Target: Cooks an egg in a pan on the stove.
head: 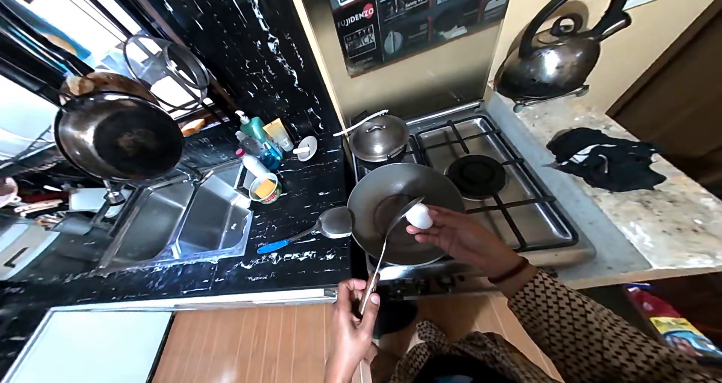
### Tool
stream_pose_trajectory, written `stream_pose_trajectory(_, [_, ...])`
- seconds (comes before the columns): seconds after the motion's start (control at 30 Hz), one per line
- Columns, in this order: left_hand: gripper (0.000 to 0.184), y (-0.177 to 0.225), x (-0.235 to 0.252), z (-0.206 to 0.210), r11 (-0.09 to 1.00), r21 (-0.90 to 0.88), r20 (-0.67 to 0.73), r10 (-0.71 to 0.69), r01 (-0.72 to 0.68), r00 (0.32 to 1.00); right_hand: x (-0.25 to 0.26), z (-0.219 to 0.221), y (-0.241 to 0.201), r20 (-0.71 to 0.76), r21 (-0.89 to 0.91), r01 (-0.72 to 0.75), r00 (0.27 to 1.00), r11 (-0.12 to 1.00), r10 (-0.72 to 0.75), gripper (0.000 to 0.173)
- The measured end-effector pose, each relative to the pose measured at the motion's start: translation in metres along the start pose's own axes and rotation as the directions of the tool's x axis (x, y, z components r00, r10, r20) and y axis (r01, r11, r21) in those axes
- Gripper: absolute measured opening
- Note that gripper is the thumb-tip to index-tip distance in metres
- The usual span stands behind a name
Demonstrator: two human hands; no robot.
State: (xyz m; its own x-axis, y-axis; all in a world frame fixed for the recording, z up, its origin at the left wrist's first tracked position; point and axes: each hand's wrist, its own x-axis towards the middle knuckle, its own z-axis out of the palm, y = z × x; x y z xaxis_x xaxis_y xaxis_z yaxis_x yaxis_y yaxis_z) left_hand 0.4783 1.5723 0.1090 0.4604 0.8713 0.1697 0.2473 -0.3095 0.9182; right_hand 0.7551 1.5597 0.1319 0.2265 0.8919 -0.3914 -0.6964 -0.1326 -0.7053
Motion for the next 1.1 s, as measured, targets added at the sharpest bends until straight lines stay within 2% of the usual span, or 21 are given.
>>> stream_pose_trajectory(0.13, [0.030,0.004,-0.001,-0.005,0.994,-0.109,0.041,-0.022,0.026,0.999,0.000,0.001,0.001,0.028,0.008,0.007,1.000,1.000,-0.007,0.030])
stream_pose_trajectory(0.43, [0.025,0.008,0.002,-0.008,0.947,-0.321,0.017,0.029,-0.022,0.999,0.003,0.002,0.001,0.072,0.019,0.010,0.997,1.000,-0.011,0.033])
stream_pose_trajectory(0.63, [0.026,0.004,0.005,-0.007,0.954,-0.296,0.024,0.048,-0.038,0.999,0.005,0.004,0.001,0.092,0.112,-0.020,0.996,0.993,0.009,0.036])
stream_pose_trajectory(0.77, [0.028,0.014,0.005,-0.012,0.941,-0.323,0.004,0.110,-0.103,0.994,0.006,-0.002,0.003,0.152,0.140,-0.018,0.988,0.990,-0.003,0.038])
stream_pose_trajectory(0.97, [0.022,0.007,0.002,-0.009,0.946,-0.325,0.053,0.041,-0.022,0.998,0.001,0.005,0.001,0.132,0.147,-0.025,0.991,0.989,0.005,0.038])
stream_pose_trajectory(1.1, [0.026,0.007,-0.001,-0.012,0.936,-0.351,0.035,0.050,-0.035,0.998,0.003,0.001,0.004,0.157,0.114,-0.028,0.987,0.993,0.010,0.038])
